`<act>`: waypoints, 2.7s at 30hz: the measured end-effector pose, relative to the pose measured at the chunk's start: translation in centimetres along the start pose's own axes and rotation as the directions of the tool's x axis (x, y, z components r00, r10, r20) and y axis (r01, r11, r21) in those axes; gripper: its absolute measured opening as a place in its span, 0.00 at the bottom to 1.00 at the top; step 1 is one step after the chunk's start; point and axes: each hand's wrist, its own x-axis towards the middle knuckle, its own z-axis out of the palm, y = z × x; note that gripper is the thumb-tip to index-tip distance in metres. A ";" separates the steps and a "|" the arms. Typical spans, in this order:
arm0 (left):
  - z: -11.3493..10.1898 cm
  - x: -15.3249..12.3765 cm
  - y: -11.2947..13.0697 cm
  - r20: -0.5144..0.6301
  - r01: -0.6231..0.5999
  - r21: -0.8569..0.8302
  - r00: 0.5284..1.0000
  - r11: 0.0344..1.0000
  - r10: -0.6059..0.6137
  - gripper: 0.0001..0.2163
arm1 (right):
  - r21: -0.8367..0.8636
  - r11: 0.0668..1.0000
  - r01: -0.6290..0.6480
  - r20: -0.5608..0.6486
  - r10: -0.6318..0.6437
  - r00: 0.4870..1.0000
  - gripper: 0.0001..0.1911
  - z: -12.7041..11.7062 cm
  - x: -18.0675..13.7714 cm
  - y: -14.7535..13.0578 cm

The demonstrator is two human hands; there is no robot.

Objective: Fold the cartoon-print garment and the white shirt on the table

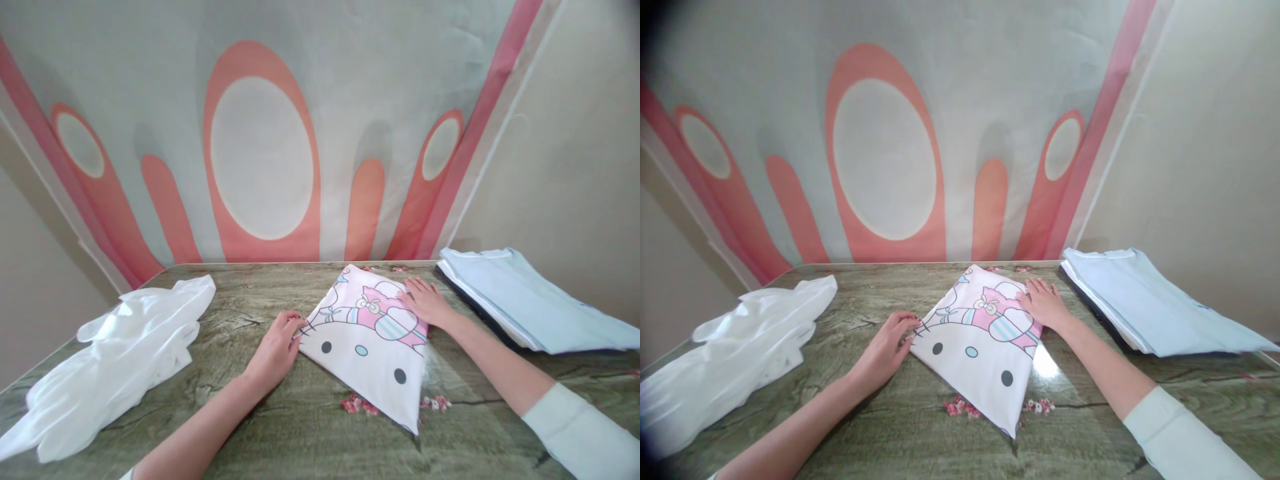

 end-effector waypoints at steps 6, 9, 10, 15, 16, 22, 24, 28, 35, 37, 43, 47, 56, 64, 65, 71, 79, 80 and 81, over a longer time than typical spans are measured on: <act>0.9 -0.4 6.1 0.340 -0.246 0.075 0.917 0.966 0.207 0.18 | 0.115 0.975 0.192 0.045 -0.199 0.979 0.31 -0.4 -3.7 -1.3; 2.1 -0.4 7.9 0.470 -0.334 0.045 0.839 0.942 0.275 0.23 | 0.150 0.955 0.256 0.065 -0.268 0.961 0.31 -0.5 -4.5 -2.1; 2.5 -0.1 8.0 0.480 -0.346 0.045 0.830 0.937 0.283 0.24 | 0.154 0.955 0.253 0.065 -0.266 0.962 0.31 -0.5 -4.3 -2.1; 4.1 3.8 5.5 0.468 -0.335 0.101 0.847 0.937 0.252 0.23 | 0.150 0.977 0.151 0.071 -0.163 0.984 0.32 -0.4 -1.2 -0.8; 4.3 4.8 4.8 0.458 -0.317 0.120 0.859 0.941 0.231 0.22 | 0.144 0.982 0.121 0.072 -0.132 0.989 0.32 -0.2 -0.5 -0.5; 5.1 7.1 4.6 0.369 -0.293 0.170 0.904 0.941 0.215 0.21 | 0.131 0.989 -0.067 0.012 0.066 0.998 0.30 0.7 1.7 0.2; 5.2 6.6 5.7 0.380 -0.356 0.110 0.878 0.928 0.292 0.24 | 0.130 0.986 -0.103 -0.035 0.108 0.993 0.28 0.8 1.7 -0.1; 5.5 5.6 7.6 0.330 -0.333 0.046 0.895 0.942 0.300 0.29 | 0.111 0.986 -0.126 -0.138 0.141 0.980 0.23 0.5 0.7 -1.5; 7.4 5.2 9.9 0.178 -0.182 0.107 0.971 0.977 0.161 0.25 | 0.297 0.870 0.394 -0.254 -0.326 0.911 0.19 -0.9 -4.4 -5.1; 8.1 5.3 10.8 0.157 -0.148 0.135 0.980 0.980 0.126 0.23 | 0.357 0.821 0.445 -0.289 -0.356 0.889 0.20 -1.5 -6.0 -5.6; 8.2 6.5 10.6 0.195 -0.138 0.050 0.973 0.989 0.126 0.14 | 0.314 0.820 0.479 -0.306 -0.390 0.868 0.16 -3.2 -9.6 -6.0; 7.5 7.9 8.1 0.174 -0.203 -0.068 0.962 0.977 0.212 0.18 | 0.290 0.759 0.582 -0.253 -0.526 0.812 0.18 -3.3 -10.7 -6.7; 8.6 7.9 5.8 0.362 -0.317 0.184 0.902 0.930 0.236 0.21 | 0.197 0.754 0.627 -0.275 -0.571 0.774 0.17 -3.3 -10.9 -7.2; 8.6 7.9 5.8 0.366 -0.331 0.217 0.900 0.918 0.238 0.22 | 0.175 0.809 0.562 -0.207 -0.528 0.824 0.19 -3.4 -10.8 -7.7; 8.6 7.9 5.8 0.363 -0.329 0.215 0.901 0.920 0.237 0.22 | 0.167 0.822 0.544 -0.190 -0.514 0.836 0.19 -3.4 -10.7 -7.8; 8.6 7.9 5.8 0.372 -0.315 0.211 0.901 0.925 0.222 0.23 | 0.160 0.799 0.580 -0.130 -0.565 0.815 0.16 -3.4 -10.6 -8.2; 8.7 7.9 5.8 0.372 -0.319 0.225 0.901 0.921 0.221 0.23 | 0.362 0.655 0.663 -0.217 -0.633 0.743 0.21 -3.2 -10.3 -6.9; 8.7 7.9 5.8 0.369 -0.320 0.226 0.902 0.920 0.223 0.23 | 0.367 0.656 0.659 -0.233 -0.622 0.748 0.21 -3.2 -10.3 -6.9; 8.7 7.9 5.8 0.366 -0.321 0.228 0.903 0.919 0.224 0.23 | 0.369 0.661 0.654 -0.248 -0.608 0.754 0.22 -3.2 -10.3 -7.0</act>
